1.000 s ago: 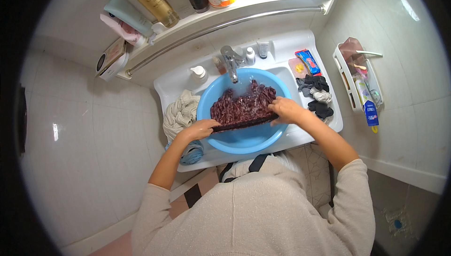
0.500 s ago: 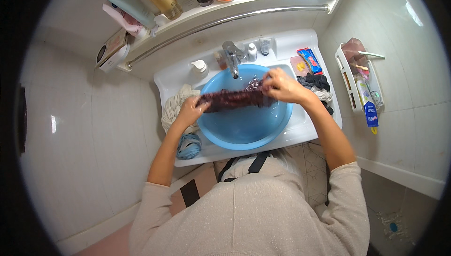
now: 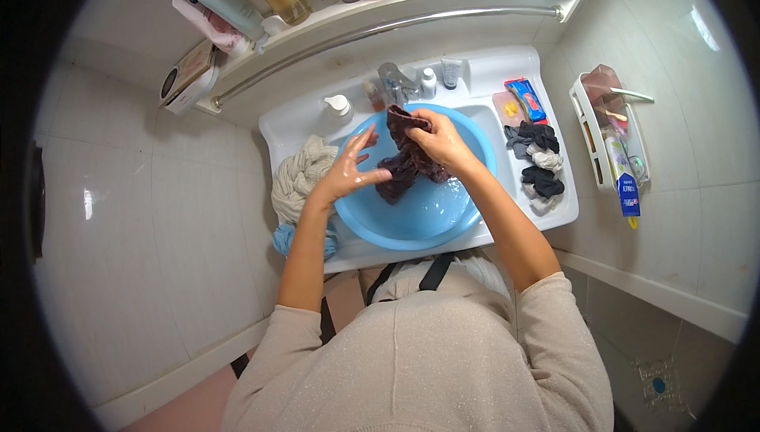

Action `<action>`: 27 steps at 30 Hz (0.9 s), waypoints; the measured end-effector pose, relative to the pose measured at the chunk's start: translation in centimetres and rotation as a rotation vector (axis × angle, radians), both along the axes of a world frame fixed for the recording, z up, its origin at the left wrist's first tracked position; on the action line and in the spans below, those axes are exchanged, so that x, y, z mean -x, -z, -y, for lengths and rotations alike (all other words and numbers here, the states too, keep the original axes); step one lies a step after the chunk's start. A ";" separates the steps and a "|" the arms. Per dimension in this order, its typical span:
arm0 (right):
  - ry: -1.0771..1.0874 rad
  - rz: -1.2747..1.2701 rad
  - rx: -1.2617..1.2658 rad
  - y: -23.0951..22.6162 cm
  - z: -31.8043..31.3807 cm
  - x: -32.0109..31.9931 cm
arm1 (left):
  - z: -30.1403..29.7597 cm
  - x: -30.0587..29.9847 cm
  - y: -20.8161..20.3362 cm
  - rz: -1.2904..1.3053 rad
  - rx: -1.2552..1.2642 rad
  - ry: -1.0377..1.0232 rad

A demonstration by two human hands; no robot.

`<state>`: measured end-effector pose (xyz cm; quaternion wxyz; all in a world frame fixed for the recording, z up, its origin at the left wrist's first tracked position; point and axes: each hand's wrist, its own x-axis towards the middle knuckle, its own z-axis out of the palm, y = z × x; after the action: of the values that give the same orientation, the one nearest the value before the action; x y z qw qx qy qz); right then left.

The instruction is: The person fills a blue basin with water from a bathroom sink faucet. They then submerge and hand-wash a light blue cloth, followed by a dark patterned cloth, repeatedly scrubbing and rinsing each item in the basin.

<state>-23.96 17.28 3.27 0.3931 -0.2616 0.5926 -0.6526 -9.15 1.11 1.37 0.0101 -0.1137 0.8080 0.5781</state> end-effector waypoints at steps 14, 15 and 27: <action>0.066 0.225 0.338 -8.1 1.0 1.0 | -2.4 3.4 7.5 -0.151 -0.317 -0.462; 0.090 0.047 0.220 -6.1 0.1 1.9 | -1.4 2.9 8.1 -0.091 -0.297 -0.516; 0.036 -0.999 -0.566 15.1 -1.3 2.0 | -0.1 2.0 10.5 0.320 1.033 -0.042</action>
<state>-25.97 18.60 -11.87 0.1088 -0.4125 0.8625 -0.2724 -11.14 1.16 -9.12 0.0644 -0.2064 0.9730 0.0812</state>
